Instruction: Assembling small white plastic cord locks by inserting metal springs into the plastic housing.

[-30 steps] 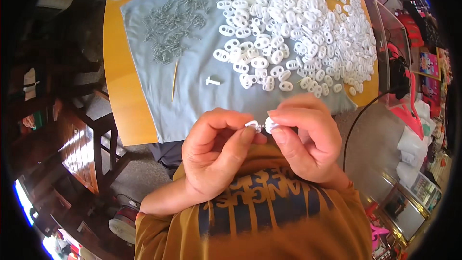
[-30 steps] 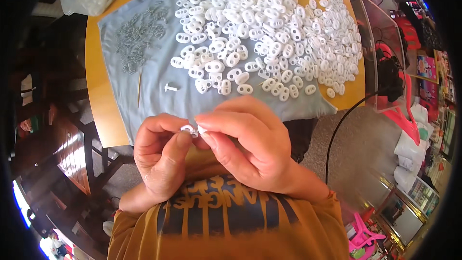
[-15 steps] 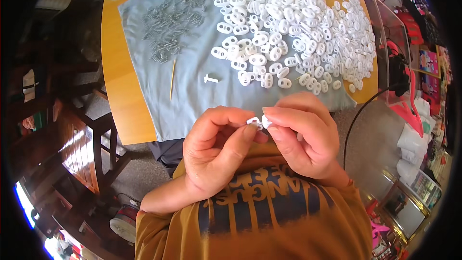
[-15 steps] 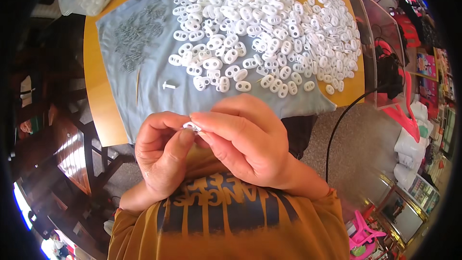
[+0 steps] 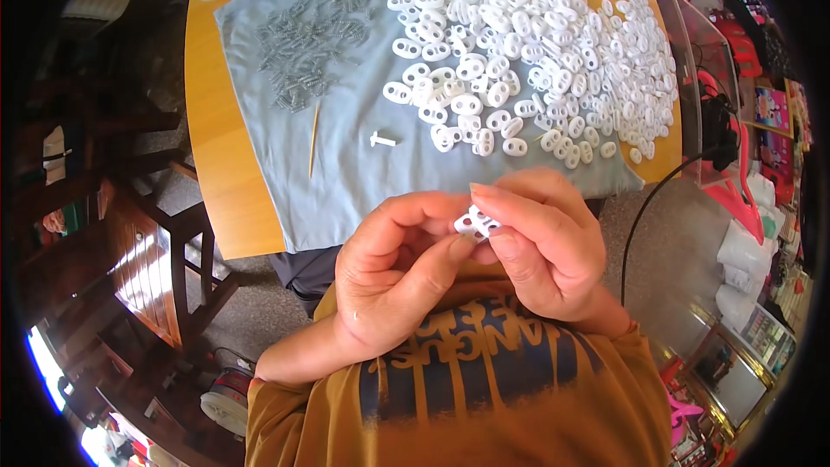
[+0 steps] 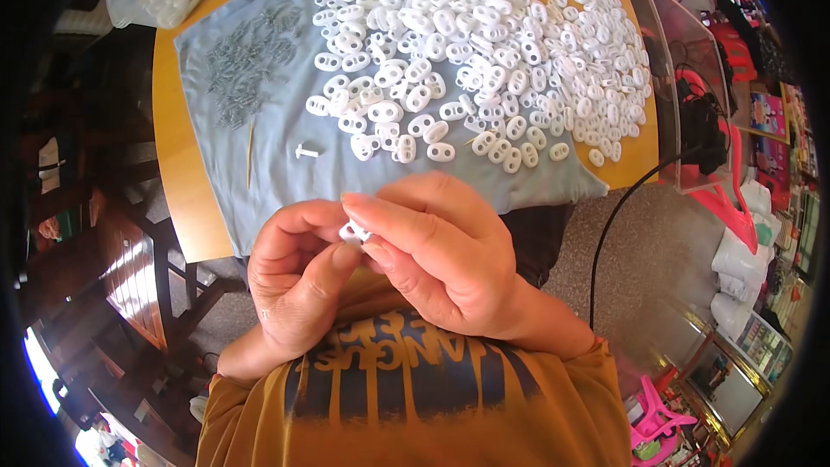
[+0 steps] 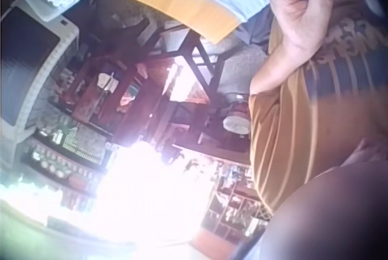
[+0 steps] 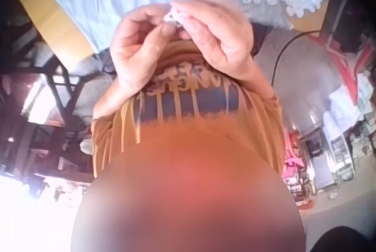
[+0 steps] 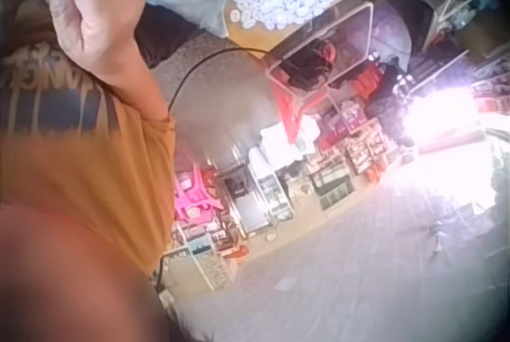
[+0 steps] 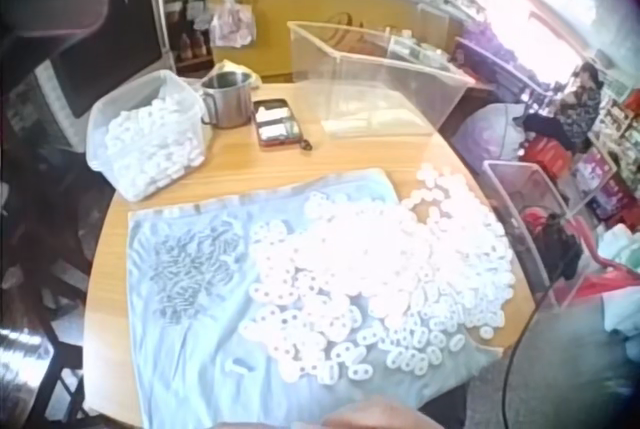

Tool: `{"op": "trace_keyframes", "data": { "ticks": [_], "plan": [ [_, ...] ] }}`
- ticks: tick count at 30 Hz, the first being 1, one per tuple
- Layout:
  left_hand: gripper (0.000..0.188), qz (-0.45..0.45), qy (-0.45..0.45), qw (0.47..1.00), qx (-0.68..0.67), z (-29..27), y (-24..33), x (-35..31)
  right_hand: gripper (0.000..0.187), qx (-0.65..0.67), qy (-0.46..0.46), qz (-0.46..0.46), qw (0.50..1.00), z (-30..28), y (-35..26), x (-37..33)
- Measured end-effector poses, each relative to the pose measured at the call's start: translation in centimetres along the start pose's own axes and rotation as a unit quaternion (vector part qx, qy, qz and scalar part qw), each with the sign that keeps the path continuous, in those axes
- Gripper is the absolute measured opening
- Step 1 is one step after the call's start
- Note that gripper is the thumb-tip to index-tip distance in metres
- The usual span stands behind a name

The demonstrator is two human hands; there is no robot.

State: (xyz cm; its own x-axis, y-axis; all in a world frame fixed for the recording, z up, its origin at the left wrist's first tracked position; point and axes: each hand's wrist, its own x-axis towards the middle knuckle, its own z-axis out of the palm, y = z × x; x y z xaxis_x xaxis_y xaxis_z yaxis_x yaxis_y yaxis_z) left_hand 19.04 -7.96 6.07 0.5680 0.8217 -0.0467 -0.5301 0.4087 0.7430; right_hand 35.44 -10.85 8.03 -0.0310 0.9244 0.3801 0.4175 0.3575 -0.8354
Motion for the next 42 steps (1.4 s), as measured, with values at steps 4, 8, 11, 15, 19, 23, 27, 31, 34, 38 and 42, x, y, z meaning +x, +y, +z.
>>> {"op": "trace_keyframes", "data": {
  "ticks": [4, 8, 11, 15, 19, 23, 27, 31, 34, 38, 42],
  "plan": [
    [0.032, 0.006, -0.033, 0.999, 0.01, -0.6, -0.1, -0.1, 0.038, 0.02, -0.02, -0.016, 0.999, 0.1, 0.2, 0.0],
    [0.039, -0.013, -0.048, 0.999, 0.019, -0.6, 0.2, 0.0, 0.045, 0.045, -0.04, 0.008, 0.998, -0.1, 0.3, -0.1],
    [0.041, -0.029, -0.043, 0.999, 0.009, -0.4, 0.2, -0.1, 0.046, 0.053, -0.053, 0.014, 0.997, -0.2, 0.4, -0.1],
    [0.039, -0.021, -0.04, 0.999, -0.007, -0.6, 0.0, -0.4, 0.046, 0.051, -0.054, -0.003, 0.997, -0.2, 0.6, -0.1],
    [0.037, 0.004, -0.047, 0.997, 0.055, -0.7, 0.0, -0.6, 0.043, 0.033, -0.053, -0.024, 0.998, 0.0, 0.9, -0.3],
    [0.034, 0.024, -0.03, 0.995, 0.091, -0.8, -0.3, -0.9, 0.038, 0.037, -0.036, -0.073, 0.996, 0.2, 1.5, -0.5],
    [0.029, 0.036, 0.001, 0.993, 0.115, -0.8, -0.9, -1.2, 0.035, 0.042, -0.02, -0.095, 0.994, 0.7, 1.9, -0.7],
    [0.027, 0.038, 0.007, 0.993, 0.11, -0.7, -1.0, -1.0, 0.034, 0.031, -0.017, -0.099, 0.994, 0.7, 2.0, -0.8],
    [0.026, 0.033, 0.012, 0.992, 0.123, -0.8, -1.1, -1.1, 0.034, 0.033, -0.011, -0.11, 0.993, 1.0, 2.2, -0.8],
    [0.025, 0.055, 0.007, 0.987, 0.151, -1.1, -1.3, -1.5, 0.032, 0.044, 0.003, -0.131, 0.99, 1.6, 2.1, -0.7],
    [0.024, 0.094, 0.001, 0.981, 0.168, -1.1, -1.3, -1.4, 0.03, 0.029, 0.028, -0.155, 0.987, 2.2, 2.3, -0.6]
  ]
}}
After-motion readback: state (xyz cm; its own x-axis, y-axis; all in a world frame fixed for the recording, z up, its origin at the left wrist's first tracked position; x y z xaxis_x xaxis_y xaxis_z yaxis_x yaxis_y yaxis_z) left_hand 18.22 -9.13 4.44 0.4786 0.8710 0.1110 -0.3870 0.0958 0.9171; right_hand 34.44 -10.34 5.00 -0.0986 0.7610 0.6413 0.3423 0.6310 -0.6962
